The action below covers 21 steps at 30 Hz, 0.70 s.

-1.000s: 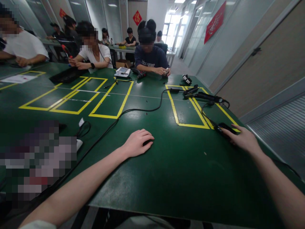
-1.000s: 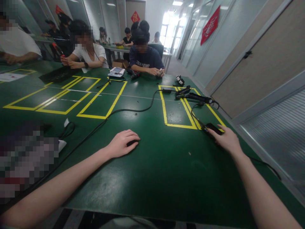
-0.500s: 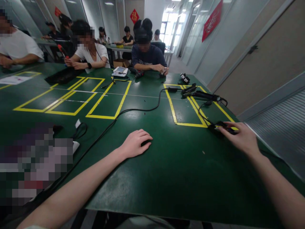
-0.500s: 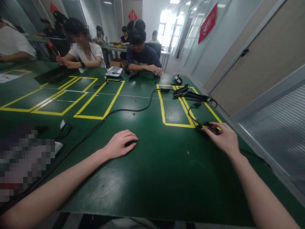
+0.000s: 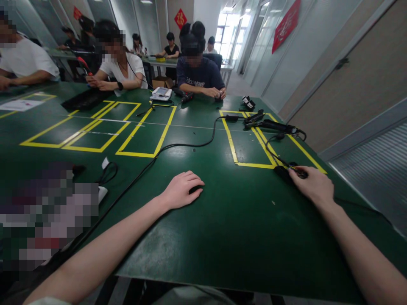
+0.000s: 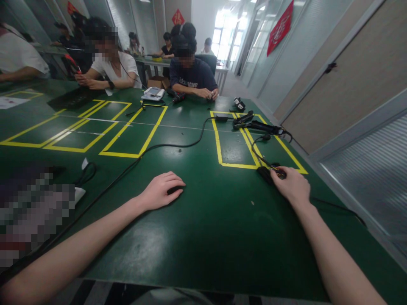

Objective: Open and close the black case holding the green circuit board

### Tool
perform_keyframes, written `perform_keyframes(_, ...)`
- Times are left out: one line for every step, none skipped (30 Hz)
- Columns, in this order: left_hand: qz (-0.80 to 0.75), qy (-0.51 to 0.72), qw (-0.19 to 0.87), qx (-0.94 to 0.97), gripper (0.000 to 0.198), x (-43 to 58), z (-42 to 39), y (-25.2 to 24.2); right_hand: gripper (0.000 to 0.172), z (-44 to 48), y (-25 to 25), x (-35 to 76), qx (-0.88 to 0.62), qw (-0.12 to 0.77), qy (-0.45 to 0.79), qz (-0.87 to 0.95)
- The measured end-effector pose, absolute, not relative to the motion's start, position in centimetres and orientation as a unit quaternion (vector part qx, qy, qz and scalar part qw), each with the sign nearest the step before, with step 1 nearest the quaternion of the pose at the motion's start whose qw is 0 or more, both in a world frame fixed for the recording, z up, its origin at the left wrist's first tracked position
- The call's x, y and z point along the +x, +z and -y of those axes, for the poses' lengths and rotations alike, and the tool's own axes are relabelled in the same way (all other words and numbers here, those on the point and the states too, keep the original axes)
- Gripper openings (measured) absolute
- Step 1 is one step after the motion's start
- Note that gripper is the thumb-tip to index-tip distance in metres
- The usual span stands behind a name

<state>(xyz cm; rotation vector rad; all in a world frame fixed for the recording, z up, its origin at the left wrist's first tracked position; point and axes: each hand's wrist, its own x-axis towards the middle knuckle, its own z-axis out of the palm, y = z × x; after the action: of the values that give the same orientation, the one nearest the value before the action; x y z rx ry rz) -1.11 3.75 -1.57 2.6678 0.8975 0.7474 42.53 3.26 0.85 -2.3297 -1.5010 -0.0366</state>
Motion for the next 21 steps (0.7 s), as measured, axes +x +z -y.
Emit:
perform_keyframes(-0.304,0.255,0.114,0.911,0.016,-1.1,-3.8,-1.5,0.03,-3.2,0.7,41.2,-0.821,0.156,-0.031,0.549)
perform_keyframes(-0.302,0.255,0.113,0.911,0.017,-1.1,-3.7,-1.5,0.033,-3.0,0.5,39.5,-0.802,0.139,-0.04,0.58)
perform_keyframes(-0.3,0.258,0.112,0.912,0.017,-1.0,-3.7,-1.4,0.034,-2.6,0.4,37.7,-0.777,0.13,-0.041,0.614)
perform_keyframes(-0.298,0.266,0.11,0.91,0.018,-1.0,-3.7,-1.4,0.033,-2.1,0.4,35.6,-0.743,0.126,-0.036,0.656)
perform_keyframes(-0.297,0.279,0.109,0.907,0.019,-1.0,-3.7,-1.3,0.033,-1.5,0.4,33.5,-0.698,0.12,-0.021,0.705)
perform_keyframes(-0.296,0.296,0.11,0.901,0.019,-1.0,-3.6,-1.2,0.032,-0.7,0.4,31.3,-0.641,0.117,0.0,0.759)
perform_keyframes(-0.293,0.316,0.113,0.895,0.02,-1.1,-3.6,-1.1,0.032,0.1,0.4,29.2,-0.575,0.116,0.019,0.81)
perform_keyframes(-0.289,0.336,0.116,0.889,0.021,-1.1,-3.5,-1.0,0.032,0.9,0.5,27.3,-0.507,0.112,0.035,0.854)
perform_keyframes(-0.282,0.354,0.118,0.884,0.022,-1.2,-3.4,-0.9,0.033,1.6,0.6,25.8,-0.437,0.1,0.05,0.892)
perform_keyframes(-0.272,0.366,0.12,0.882,0.023,-1.2,-3.3,-0.8,0.035,2.2,0.6,24.6,-0.368,0.084,0.064,0.924)
perform_keyframes(-0.259,0.373,0.122,0.882,0.024,-1.3,-3.2,-0.7,0.037,2.6,0.7,23.8,-0.312,0.074,0.074,0.944)
perform_keyframes(-0.246,0.375,0.124,0.885,0.025,-1.4,-3.1,-0.6,0.038,2.8,0.7,23.4,-0.276,0.07,0.08,0.955)
perform_keyframes(-0.233,0.374,0.127,0.889,0.026,-1.4,-3.1,-0.6,0.038,2.6,0.7,23.3,-0.258,0.073,0.084,0.96)
perform_keyframes(-0.222,0.37,0.131,0.893,0.027,-1.4,-3.0,-0.5,0.037,2.2,0.6,23.4,-0.259,0.082,0.086,0.959)
perform_keyframes(-0.212,0.365,0.135,0.896,0.028,-1.4,-2.9,-0.5,0.036,1.7,0.5,23.7,-0.276,0.097,0.084,0.953)
perform_keyframes(-0.206,0.36,0.139,0.899,0.029,-1.4,-2.8,-0.4,0.033,1.1,0.3,24.1,-0.303,0.112,0.08,0.943)
perform_keyframes(-0.203,0.354,0.141,0.902,0.03,-1.3,-2.8,-0.4,0.032,0.5,0.2,24.5,-0.338,0.126,0.072,0.93)
perform_keyframes(-0.203,0.346,0.141,0.905,0.032,-1.3,-2.8,-0.5,0.03,-0.1,0.0,24.8,-0.373,0.139,0.062,0.915)
perform_keyframes(-0.207,0.336,0.142,0.908,0.033,-1.2,-2.8,-0.5,0.029,-0.5,-0.1,25.1,-0.406,0.147,0.051,0.901)
perform_keyframes(-0.214,0.326,0.141,0.91,0.034,-1.2,-2.8,-0.6,0.029,-0.7,-0.2,25.2,-0.434,0.151,0.04,0.887)
perform_keyframes(-0.223,0.314,0.138,0.913,0.036,-1.2,-2.8,-0.6,0.029,-0.7,-0.2,25.2,-0.454,0.153,0.031,0.877)
